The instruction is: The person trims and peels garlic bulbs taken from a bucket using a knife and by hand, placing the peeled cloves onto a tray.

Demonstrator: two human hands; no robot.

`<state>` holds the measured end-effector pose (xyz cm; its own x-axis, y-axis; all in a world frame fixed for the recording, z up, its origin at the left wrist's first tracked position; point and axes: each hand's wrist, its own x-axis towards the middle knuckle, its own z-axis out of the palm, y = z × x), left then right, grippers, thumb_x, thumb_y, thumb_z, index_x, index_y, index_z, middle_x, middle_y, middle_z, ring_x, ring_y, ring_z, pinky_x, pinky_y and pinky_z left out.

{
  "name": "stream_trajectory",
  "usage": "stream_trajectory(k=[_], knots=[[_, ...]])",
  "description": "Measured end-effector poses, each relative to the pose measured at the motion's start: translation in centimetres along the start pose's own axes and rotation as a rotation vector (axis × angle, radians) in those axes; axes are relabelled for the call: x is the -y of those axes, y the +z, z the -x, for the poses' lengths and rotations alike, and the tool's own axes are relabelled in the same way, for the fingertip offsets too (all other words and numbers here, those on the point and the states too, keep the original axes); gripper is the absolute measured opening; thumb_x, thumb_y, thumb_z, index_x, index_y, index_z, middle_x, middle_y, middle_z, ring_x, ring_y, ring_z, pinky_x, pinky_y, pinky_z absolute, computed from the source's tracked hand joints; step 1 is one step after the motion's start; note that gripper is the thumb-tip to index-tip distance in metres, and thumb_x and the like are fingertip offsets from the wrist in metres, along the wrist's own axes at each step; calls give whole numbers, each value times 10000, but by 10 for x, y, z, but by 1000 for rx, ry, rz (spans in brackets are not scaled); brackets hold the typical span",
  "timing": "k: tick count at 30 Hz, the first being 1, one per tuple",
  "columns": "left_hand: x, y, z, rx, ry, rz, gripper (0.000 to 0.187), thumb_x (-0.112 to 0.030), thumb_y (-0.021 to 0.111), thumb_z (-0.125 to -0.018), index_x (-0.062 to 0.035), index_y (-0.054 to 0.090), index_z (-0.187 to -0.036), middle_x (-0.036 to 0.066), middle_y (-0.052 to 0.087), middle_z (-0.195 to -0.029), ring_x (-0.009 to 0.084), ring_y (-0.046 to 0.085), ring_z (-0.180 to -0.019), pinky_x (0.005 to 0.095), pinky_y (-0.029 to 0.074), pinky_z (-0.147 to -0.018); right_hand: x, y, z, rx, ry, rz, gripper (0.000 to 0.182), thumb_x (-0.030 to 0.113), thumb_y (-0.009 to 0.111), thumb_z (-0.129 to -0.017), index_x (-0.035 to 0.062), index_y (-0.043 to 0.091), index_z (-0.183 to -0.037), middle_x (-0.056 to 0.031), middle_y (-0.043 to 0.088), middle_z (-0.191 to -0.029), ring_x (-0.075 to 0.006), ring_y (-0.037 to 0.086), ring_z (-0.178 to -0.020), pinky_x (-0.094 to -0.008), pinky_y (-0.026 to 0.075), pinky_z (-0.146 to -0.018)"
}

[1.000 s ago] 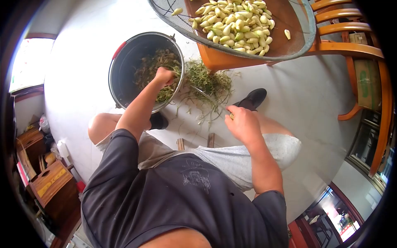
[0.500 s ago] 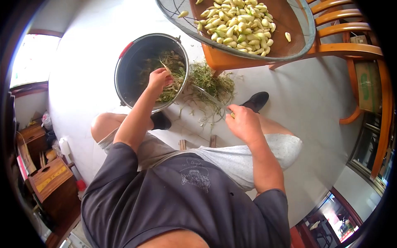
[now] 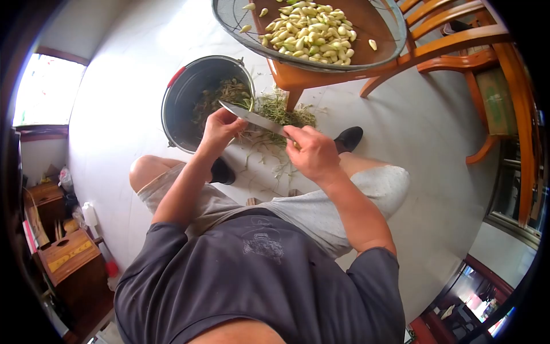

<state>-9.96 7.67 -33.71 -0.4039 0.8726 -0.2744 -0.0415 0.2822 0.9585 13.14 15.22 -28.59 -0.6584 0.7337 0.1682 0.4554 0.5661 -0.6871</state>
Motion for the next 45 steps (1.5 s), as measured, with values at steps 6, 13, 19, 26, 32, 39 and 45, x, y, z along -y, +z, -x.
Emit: stream_trajectory(k=[6, 13, 19, 26, 32, 39, 45], knots=[[3, 32, 9, 14, -3, 6, 176, -71, 715, -785, 10, 647, -925, 38, 672, -794, 74, 594, -671, 231, 481, -616, -9, 4, 8, -3, -43, 99, 223, 118, 651, -752, 141, 646, -973, -81, 578, -733, -301, 589, -635, -396, 487, -565], [-3, 45, 9, -21, -76, -80, 195, -72, 728, -750, 12, 646, -906, 49, 663, -751, 87, 589, -616, 230, 479, -553, -15, 3, 13, 11, -27, 124, 189, 125, 636, -763, 127, 651, -951, -91, 581, -728, -307, 597, -642, -398, 498, -572], [4, 44, 12, -11, -23, -96, 216, -135, 718, -811, 26, 616, -911, 13, 627, -715, 68, 557, -614, 219, 450, -551, -34, 5, 19, 96, 153, 204, 131, 150, 567, -776, 78, 651, -847, -144, 637, -799, -349, 622, -738, -443, 507, -674], [13, 34, 7, 19, -1, 235, 194, -145, 664, -876, 11, 619, -981, 38, 664, -862, 88, 595, -730, 242, 486, -693, -43, -27, 14, 280, 456, 302, 179, 179, 554, -759, 33, 639, -819, -213, 634, -795, -392, 613, -771, -471, 493, -714], [24, 30, -1, 38, -187, 545, 160, -89, 640, -879, -5, 616, -1014, 33, 640, -883, 82, 549, -740, 209, 439, -667, -25, -21, -3, 225, 417, 50, 232, 215, 574, -784, 44, 671, -907, -206, 618, -707, -380, 611, -711, -436, 490, -667], [23, 29, -2, 59, -258, 902, 164, -48, 595, -897, -27, 570, -1057, 45, 616, -862, 124, 581, -730, 238, 498, -651, -22, -9, -2, 99, 365, -80, 249, 195, 613, -786, 53, 682, -978, -185, 643, -725, -332, 640, -696, -385, 504, -662], [26, 29, -2, 84, -351, 967, 133, -88, 608, -900, -49, 546, -1011, 67, 625, -882, 152, 610, -744, 263, 528, -660, -10, -7, 0, 69, 336, -201, 217, 142, 625, -788, 38, 680, -971, -173, 654, -747, -297, 650, -683, -342, 506, -645]])
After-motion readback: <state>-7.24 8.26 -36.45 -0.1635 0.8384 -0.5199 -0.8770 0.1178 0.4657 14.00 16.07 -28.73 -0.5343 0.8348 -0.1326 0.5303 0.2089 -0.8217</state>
